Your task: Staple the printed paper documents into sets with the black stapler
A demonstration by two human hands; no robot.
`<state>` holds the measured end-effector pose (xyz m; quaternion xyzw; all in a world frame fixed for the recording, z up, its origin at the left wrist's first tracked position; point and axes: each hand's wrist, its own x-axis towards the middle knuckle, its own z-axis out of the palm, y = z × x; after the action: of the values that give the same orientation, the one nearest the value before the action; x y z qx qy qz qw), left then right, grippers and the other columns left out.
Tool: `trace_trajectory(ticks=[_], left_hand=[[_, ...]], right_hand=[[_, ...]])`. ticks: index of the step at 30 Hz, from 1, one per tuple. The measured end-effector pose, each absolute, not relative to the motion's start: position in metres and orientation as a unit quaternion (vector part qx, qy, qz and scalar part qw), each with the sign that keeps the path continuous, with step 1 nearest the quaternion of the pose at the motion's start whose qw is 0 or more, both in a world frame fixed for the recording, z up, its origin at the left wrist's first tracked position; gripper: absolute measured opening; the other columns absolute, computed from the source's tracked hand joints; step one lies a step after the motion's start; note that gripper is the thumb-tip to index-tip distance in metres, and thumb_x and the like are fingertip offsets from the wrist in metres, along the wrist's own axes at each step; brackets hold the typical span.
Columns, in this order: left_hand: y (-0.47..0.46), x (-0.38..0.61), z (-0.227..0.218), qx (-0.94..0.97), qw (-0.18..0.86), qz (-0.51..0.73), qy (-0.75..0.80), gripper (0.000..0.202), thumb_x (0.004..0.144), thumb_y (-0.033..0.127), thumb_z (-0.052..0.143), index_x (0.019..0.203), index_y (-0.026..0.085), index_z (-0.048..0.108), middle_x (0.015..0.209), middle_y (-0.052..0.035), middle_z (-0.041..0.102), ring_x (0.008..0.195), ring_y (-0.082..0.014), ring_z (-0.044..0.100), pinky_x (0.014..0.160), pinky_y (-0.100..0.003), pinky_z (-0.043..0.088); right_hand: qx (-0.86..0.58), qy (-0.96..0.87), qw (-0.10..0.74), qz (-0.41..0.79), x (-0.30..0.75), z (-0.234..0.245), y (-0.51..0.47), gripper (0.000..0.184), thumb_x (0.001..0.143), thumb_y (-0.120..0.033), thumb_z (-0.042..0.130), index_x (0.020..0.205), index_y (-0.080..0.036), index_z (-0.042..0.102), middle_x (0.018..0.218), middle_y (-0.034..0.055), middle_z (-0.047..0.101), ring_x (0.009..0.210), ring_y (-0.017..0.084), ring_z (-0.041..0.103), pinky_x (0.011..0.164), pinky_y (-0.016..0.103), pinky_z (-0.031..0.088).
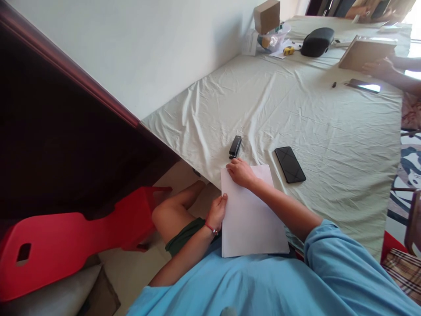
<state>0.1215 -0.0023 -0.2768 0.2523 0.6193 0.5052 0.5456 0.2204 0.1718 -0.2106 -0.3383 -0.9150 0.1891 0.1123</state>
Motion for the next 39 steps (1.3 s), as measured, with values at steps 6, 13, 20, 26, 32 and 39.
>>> trace_trajectory(ticks=[6,13,20,26,32,39], left_hand=[[0.000,0.123,-0.271,0.242,0.555,0.511,0.610,0.073,0.075,0.085,0.060,0.084,0.013,0.069,0.082,-0.0083,0.071,0.077,-0.0212,0.064,0.072,-0.031,0.051],[-0.001,0.124,-0.269,0.225,0.555,0.513,0.615,0.066,0.076,0.079,0.066,0.084,0.014,0.071,0.078,-0.0085,0.071,0.081,-0.0238,0.066,0.073,-0.031,0.053],[0.000,0.123,-0.281,0.252,0.554,0.493,0.622,0.067,0.079,0.079,0.063,0.083,0.013,0.071,0.080,-0.0103,0.072,0.083,-0.0248,0.067,0.071,-0.031,0.053],[-0.003,0.125,-0.285,0.273,0.549,0.492,0.618,0.071,0.079,0.082,0.059,0.083,0.013,0.072,0.079,-0.0097,0.072,0.082,-0.0242,0.066,0.072,-0.031,0.054],[-0.006,0.127,-0.285,0.266,0.551,0.499,0.613,0.073,0.079,0.085,0.057,0.083,0.013,0.070,0.079,-0.0094,0.072,0.081,-0.0238,0.066,0.072,-0.032,0.054],[-0.008,0.130,-0.280,0.285,0.549,0.500,0.606,0.080,0.078,0.089,0.052,0.092,0.012,0.069,0.087,-0.0111,0.073,0.080,-0.0229,0.065,0.072,-0.032,0.052]], right_hand=[[-0.373,-0.884,0.136,0.246,0.219,-0.218,0.178,0.014,0.094,-0.015,0.057,0.089,-0.016,0.070,0.098,0.0093,0.066,0.096,0.023,0.056,0.088,0.033,0.042],[-0.378,-0.884,0.155,0.226,0.217,-0.222,0.177,0.017,0.096,-0.017,0.055,0.089,-0.016,0.071,0.098,0.0103,0.065,0.093,0.023,0.054,0.088,0.035,0.042],[-0.365,-0.906,0.143,0.162,0.220,-0.218,0.167,0.029,0.103,-0.025,0.048,0.101,-0.018,0.077,0.108,0.0122,0.066,0.102,0.027,0.051,0.096,0.040,0.041],[-0.355,-0.908,0.139,0.175,0.224,-0.216,0.167,0.033,0.104,-0.026,0.046,0.103,-0.019,0.078,0.109,0.0118,0.066,0.102,0.026,0.051,0.096,0.039,0.041],[-0.345,-0.911,0.140,0.177,0.225,-0.214,0.164,0.034,0.104,-0.027,0.046,0.103,-0.018,0.078,0.109,0.0112,0.067,0.104,0.026,0.051,0.097,0.039,0.041],[-0.326,-0.915,0.152,0.183,0.225,-0.216,0.160,0.032,0.103,-0.024,0.048,0.097,-0.018,0.078,0.102,0.0115,0.066,0.098,0.025,0.050,0.094,0.038,0.040]])
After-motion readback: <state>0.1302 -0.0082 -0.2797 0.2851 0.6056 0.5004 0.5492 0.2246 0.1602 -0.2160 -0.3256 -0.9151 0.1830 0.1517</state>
